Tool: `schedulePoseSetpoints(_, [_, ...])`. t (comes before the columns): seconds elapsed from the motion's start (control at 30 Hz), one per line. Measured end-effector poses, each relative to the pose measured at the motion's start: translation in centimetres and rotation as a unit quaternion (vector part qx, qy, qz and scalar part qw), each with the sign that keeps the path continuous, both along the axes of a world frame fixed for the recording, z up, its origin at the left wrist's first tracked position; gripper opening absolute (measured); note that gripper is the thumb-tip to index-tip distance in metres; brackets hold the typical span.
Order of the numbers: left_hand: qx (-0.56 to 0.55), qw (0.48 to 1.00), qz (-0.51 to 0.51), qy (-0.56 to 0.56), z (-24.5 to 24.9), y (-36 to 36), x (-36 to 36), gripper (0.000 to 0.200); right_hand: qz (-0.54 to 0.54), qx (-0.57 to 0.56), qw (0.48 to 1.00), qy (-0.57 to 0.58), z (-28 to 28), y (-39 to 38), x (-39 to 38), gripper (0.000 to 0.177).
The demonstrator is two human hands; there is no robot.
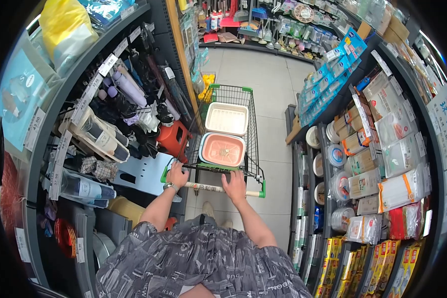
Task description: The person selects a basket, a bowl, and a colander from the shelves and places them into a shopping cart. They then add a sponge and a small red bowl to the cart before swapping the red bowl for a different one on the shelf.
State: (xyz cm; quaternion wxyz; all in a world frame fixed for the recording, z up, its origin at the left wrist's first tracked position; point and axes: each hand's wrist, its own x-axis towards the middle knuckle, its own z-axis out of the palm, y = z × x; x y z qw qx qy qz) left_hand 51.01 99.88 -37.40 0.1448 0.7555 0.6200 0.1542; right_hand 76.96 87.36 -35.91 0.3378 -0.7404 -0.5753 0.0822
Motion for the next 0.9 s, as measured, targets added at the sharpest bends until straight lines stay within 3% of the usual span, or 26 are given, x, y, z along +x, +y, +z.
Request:
schedulePoseSetpoints(0.03, [0.02, 1.0, -0.004, -0.004, -0.2, 0.7, 0.2, 0.043, 0.047, -0.028, 0.998, -0.011, -0.7, 0.6, 0.8, 0.053])
schedulePoseSetpoints(0.2, [-0.009, 0.999, -0.046, -0.013, -0.2, 3.9, 1.6, 0.049, 0.104, -0.05, 0.993, -0.025, -0.6, 2.7, 5.0, 0.062])
schedulePoseSetpoints(0.27, [0.016, 0.997, -0.07, 0.031, -0.3, 4.8, 2.1, 0.054, 0.081, -0.157, 0.979, -0.104, 0.8, 2.0, 6.4, 0.067])
schedulePoseSetpoints(0.3, [-0.034, 0.995, -0.087, 0.045, -0.2, 5.4, 2.3, 0.07, 0.072, -0.167, 0.975, -0.124, 0.5, 1.6, 7.3, 0.079])
schedulePoseSetpoints(0.33, [-0.035, 0.994, -0.093, 0.044, 0.1, 5.8, 2.6, 0.07, 0.067, -0.17, 0.975, -0.125, 0.6, 0.9, 8.3, 0.079])
schedulePoseSetpoints(0.4, [-0.094, 0.984, -0.122, 0.09, 1.0, 6.3, 2.6, 0.092, 0.134, -0.229, 0.949, -0.173, 1.0, -0.4, 9.8, 0.088])
schedulePoseSetpoints(0.43, [-0.158, 0.968, -0.154, 0.116, 2.1, 6.9, 2.3, 0.114, 0.15, -0.252, 0.945, -0.144, 1.4, -0.4, 10.3, 0.097])
schedulePoseSetpoints(0.57, [-0.195, 0.937, -0.242, 0.161, 3.7, 7.6, 0.7, 0.134, 0.103, -0.283, 0.931, -0.204, -0.3, -2.2, 12.2, 0.098])
schedulePoseSetpoints(0.67, [-0.153, 0.915, -0.308, 0.209, 3.5, 8.0, -0.4, 0.135, 0.144, -0.299, 0.897, -0.291, 0.0, -2.3, 12.5, 0.099])
schedulePoseSetpoints(0.8, [-0.089, 0.928, -0.323, 0.16, 1.5, 8.2, -1.7, 0.123, 0.102, -0.339, 0.904, -0.24, 0.2, -1.8, 10.6, 0.101])
schedulePoseSetpoints(0.9, [-0.091, 0.926, -0.325, 0.172, 0.7, 7.9, -2.5, 0.118, 0.055, -0.288, 0.934, -0.206, -0.5, -2.0, 10.0, 0.102])
